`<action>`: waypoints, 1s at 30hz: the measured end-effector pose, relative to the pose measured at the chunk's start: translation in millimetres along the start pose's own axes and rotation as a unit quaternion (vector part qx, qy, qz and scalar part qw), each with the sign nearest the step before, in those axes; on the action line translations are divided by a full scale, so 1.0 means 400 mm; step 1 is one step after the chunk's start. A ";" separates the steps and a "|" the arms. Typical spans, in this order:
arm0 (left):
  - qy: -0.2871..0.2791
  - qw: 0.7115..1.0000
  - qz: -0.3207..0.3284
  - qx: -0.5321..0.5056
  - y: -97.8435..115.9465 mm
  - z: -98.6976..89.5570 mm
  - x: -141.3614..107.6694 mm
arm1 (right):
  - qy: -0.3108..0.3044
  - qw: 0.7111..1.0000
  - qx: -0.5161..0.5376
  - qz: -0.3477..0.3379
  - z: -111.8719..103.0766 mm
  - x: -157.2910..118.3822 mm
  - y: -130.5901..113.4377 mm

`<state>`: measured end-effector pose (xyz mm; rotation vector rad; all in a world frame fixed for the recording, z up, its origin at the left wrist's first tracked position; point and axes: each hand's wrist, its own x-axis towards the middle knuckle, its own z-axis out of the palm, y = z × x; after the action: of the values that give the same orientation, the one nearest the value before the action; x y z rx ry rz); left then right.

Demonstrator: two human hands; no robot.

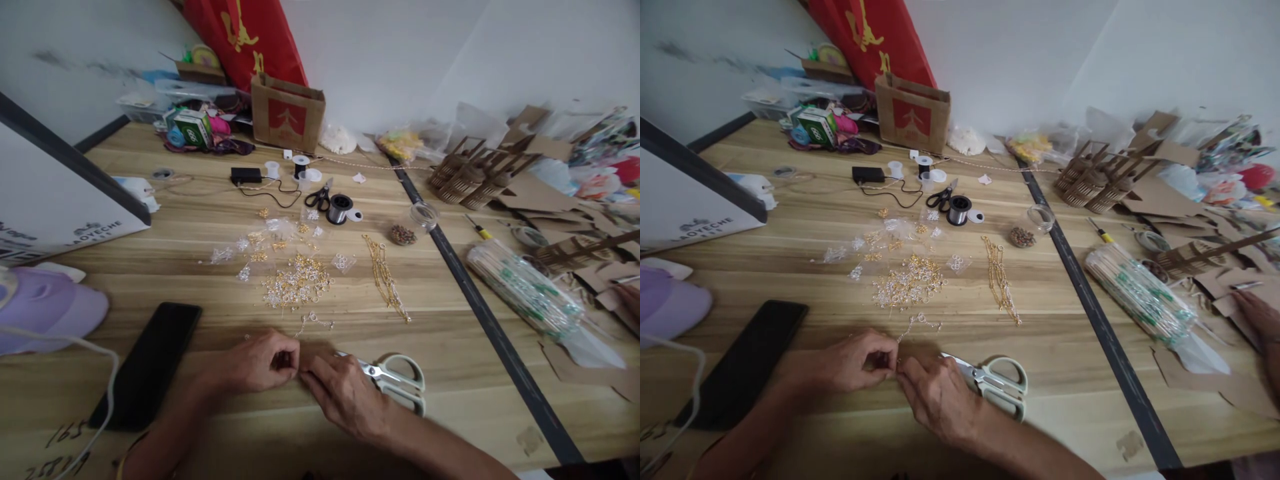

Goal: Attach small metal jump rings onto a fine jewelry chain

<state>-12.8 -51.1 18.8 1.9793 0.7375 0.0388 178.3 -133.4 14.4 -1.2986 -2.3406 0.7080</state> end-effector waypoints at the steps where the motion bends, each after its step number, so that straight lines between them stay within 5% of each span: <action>1: -0.001 1.000 -0.004 0.000 0.000 0.001 0.001 | 0.003 1.000 -0.013 -0.008 -0.002 0.000 0.000; 8: 0.003 1.000 -0.019 -0.007 -0.001 0.005 0.005 | 0.009 0.996 -0.071 -0.052 -0.016 0.002 -0.004; 17: 0.012 1.000 -0.025 0.001 0.007 0.006 0.008 | -0.071 0.989 -0.127 -0.017 -0.034 0.000 -0.013; 30: 0.050 0.998 0.034 -0.028 0.014 0.017 0.023 | -0.108 0.988 -0.113 0.003 -0.090 0.000 -0.007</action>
<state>-0.4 -53.3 17.2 1.9589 0.7259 0.1993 195.9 -125.7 45.0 -1.3823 -2.6565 0.6261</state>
